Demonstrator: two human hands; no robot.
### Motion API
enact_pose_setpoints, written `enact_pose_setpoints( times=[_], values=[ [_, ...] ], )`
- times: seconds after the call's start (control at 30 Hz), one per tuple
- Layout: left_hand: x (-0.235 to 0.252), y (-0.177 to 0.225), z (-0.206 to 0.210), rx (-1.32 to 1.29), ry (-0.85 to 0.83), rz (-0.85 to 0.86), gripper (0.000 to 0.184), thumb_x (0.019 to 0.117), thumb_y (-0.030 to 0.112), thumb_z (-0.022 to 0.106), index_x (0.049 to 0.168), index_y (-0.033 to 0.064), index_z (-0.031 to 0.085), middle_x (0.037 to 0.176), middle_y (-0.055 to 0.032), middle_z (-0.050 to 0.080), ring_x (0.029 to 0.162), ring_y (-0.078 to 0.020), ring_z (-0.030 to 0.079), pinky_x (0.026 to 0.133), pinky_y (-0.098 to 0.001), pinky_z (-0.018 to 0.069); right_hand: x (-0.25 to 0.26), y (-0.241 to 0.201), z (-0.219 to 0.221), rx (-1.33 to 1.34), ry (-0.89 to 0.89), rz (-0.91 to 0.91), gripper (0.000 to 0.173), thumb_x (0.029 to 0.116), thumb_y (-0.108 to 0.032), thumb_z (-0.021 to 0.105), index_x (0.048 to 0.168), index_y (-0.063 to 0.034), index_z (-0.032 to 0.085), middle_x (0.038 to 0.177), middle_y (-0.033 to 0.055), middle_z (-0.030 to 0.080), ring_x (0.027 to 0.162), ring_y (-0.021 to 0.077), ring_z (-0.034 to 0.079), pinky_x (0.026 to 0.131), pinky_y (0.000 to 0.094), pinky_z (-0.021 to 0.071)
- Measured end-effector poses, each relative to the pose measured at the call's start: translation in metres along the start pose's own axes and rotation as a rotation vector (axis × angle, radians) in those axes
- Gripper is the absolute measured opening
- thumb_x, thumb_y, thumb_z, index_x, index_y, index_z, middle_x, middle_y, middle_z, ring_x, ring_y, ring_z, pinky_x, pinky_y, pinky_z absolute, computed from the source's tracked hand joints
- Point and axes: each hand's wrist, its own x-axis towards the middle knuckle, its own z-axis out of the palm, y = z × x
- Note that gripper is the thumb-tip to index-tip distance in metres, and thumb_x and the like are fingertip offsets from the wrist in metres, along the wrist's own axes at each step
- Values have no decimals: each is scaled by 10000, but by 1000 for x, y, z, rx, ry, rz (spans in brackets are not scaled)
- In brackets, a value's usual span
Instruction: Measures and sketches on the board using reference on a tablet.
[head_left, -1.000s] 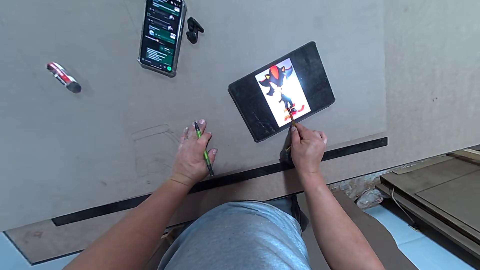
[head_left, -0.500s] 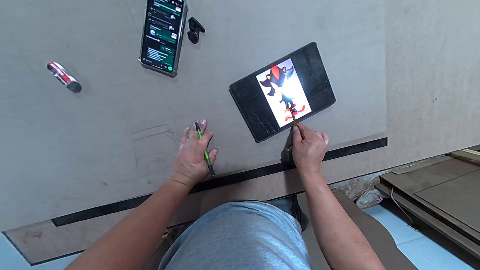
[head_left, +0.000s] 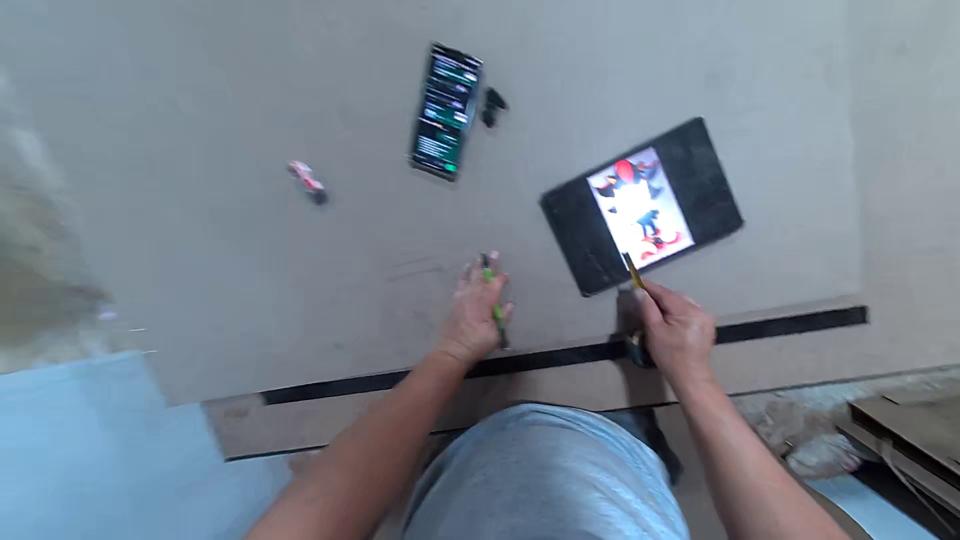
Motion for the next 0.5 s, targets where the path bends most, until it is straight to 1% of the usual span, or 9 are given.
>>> enact_pose_setpoints(
  times=[0.07,0.1,0.13,0.2,0.27,0.33,0.37,0.43,0.5],
  values=[
    [1,8,-12,-93,-50,-101,497,1017,302,591,1464,91,545,1664,-91,349,1548,-318,291,1256,-527,270,-20,-18,5,170,-200,41,275,1044,-401,594,1167,-236,777,900,-42,759,768,89,707,705,392,613],
    [-1,15,-20,-154,-69,-157,508,1021,308,610,1486,125,524,1638,-47,403,1511,-246,377,1229,-483,349,-30,-28,11,254,-300,77,247,1036,-397,612,1144,-253,781,824,-57,743,677,80,688,622,377,607],
    [-4,22,-28,-229,-84,-213,512,1024,311,622,1500,159,510,1581,-19,486,1422,-195,504,1155,-467,457,-40,-37,18,329,-391,94,222,1035,-377,623,1129,-258,785,779,-60,733,620,84,672,571,367,597],
    [-17,36,-45,-423,-131,-299,460,1032,275,621,1476,188,537,1433,-17,621,1271,-173,628,1069,-472,532,-56,-56,34,404,-547,70,193,1034,-348,629,1107,-273,791,802,-85,738,632,65,667,592,338,596],
    [-38,43,-54,-584,-135,-307,321,1047,177,571,1362,138,618,1283,-16,707,1168,-133,681,1030,-409,568,-68,-76,47,443,-667,82,192,1037,-344,629,1095,-266,794,788,-75,729,626,72,658,598,318,587],
    [-62,43,-63,-649,-102,-317,256,1065,131,508,1271,119,660,1105,-2,761,981,-113,719,876,-364,603,-78,-92,55,453,-741,90,202,1038,-369,624,1083,-260,789,774,-60,716,619,85,648,594,317,575],
    [-73,40,-68,-686,-100,-311,252,1067,119,501,1269,109,651,1052,-9,759,914,-122,714,820,-354,604,-82,-96,59,456,-763,83,208,1039,-378,621,1082,-258,785,777,-59,713,622,86,644,597,316,569],
    [-91,29,-76,-777,-119,-290,286,1016,89,537,1286,88,631,1038,-27,754,880,-143,715,793,-346,615,-90,-100,64,456,-803,84,208,1037,-388,620,1081,-266,783,788,-64,711,638,81,641,616,315,564],
    [-102,25,-83,-789,-184,-338,346,941,73,632,1285,109,639,1051,-13,744,866,-123,706,764,-312,607,-94,-102,66,436,-845,82,211,1032,-405,625,1076,-277,786,822,-80,725,678,66,657,655,316,573]
  ],
)
